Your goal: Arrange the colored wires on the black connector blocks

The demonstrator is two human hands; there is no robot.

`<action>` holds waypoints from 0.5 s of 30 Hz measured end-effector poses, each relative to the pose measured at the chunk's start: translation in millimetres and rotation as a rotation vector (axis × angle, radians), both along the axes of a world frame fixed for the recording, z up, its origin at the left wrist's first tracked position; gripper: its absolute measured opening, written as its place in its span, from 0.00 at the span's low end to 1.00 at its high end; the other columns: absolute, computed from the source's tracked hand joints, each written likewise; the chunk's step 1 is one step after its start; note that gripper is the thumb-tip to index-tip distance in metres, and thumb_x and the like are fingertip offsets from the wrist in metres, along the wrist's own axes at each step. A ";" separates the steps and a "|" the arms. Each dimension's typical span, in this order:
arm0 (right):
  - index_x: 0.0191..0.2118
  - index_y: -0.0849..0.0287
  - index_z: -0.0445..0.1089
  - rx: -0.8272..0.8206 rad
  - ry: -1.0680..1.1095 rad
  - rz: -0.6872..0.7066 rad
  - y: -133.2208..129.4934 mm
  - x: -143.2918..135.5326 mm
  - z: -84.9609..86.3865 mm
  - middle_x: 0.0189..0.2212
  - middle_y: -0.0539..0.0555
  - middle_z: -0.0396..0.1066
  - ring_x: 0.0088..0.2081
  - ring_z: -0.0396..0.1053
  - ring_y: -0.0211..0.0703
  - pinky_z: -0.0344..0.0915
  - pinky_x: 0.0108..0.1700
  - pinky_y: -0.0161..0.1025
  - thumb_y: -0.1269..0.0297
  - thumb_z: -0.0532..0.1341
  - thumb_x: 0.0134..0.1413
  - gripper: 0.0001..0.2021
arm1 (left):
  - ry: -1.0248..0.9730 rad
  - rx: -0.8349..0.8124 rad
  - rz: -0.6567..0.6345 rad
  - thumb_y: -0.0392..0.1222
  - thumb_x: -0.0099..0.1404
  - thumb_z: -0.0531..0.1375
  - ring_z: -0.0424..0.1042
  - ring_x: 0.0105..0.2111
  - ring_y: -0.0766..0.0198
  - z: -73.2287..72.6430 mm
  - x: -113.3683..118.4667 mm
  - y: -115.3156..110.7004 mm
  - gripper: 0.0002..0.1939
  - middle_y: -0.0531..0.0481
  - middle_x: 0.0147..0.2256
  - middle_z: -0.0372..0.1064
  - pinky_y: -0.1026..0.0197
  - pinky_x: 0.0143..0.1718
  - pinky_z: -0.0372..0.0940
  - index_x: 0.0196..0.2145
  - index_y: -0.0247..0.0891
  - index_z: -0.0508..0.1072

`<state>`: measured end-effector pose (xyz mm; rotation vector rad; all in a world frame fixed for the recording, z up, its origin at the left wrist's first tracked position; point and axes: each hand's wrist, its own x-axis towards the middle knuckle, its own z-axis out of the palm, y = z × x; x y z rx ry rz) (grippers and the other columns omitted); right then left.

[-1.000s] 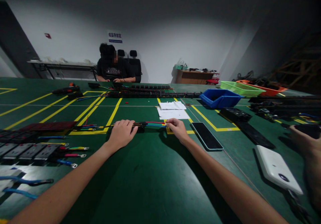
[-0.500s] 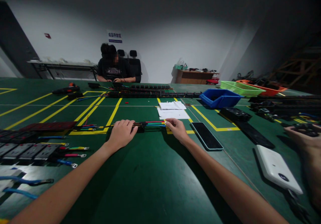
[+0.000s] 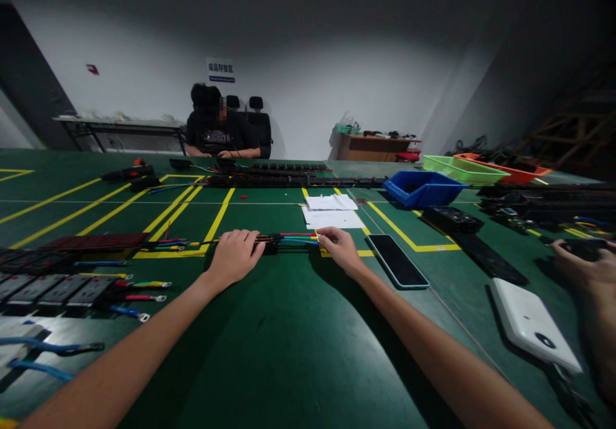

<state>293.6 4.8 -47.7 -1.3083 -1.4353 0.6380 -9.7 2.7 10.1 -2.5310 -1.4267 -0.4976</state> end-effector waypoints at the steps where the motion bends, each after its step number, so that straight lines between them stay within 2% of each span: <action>1: 0.41 0.60 0.79 -0.007 0.003 -0.001 -0.4 -0.4 0.3 0.33 0.54 0.77 0.33 0.70 0.45 0.65 0.37 0.40 0.54 0.62 0.51 0.17 | 0.000 0.001 0.001 0.53 0.76 0.44 0.73 0.47 0.48 0.1 0.0 -0.1 0.28 0.36 0.47 0.76 0.43 0.52 0.65 0.53 0.32 0.75; 6: 0.35 0.60 0.77 -0.041 0.028 0.012 -2.2 -2.0 3.1 0.29 0.53 0.76 0.31 0.70 0.44 0.62 0.33 0.38 0.52 0.61 0.52 0.16 | -0.004 -0.004 -0.002 0.53 0.76 0.43 0.74 0.47 0.48 0.4 0.0 -0.4 0.28 0.37 0.47 0.76 0.44 0.52 0.65 0.53 0.32 0.74; 12: 0.41 0.61 0.75 -0.079 0.069 0.040 -1.4 -2.3 4.6 0.30 0.54 0.77 0.31 0.72 0.44 0.65 0.33 0.38 0.52 0.62 0.48 0.19 | -0.015 -0.014 -0.007 0.54 0.76 0.43 0.74 0.47 0.49 0.6 -0.3 -0.1 0.28 0.37 0.47 0.76 0.44 0.52 0.66 0.53 0.32 0.75; 15: 0.41 0.61 0.74 -0.088 0.075 0.048 -0.2 -2.8 3.6 0.30 0.54 0.76 0.30 0.72 0.44 0.64 0.32 0.37 0.52 0.61 0.48 0.19 | -0.019 -0.018 -0.010 0.54 0.76 0.43 0.74 0.47 0.49 1.1 -0.3 -0.4 0.28 0.37 0.47 0.76 0.43 0.51 0.66 0.53 0.33 0.75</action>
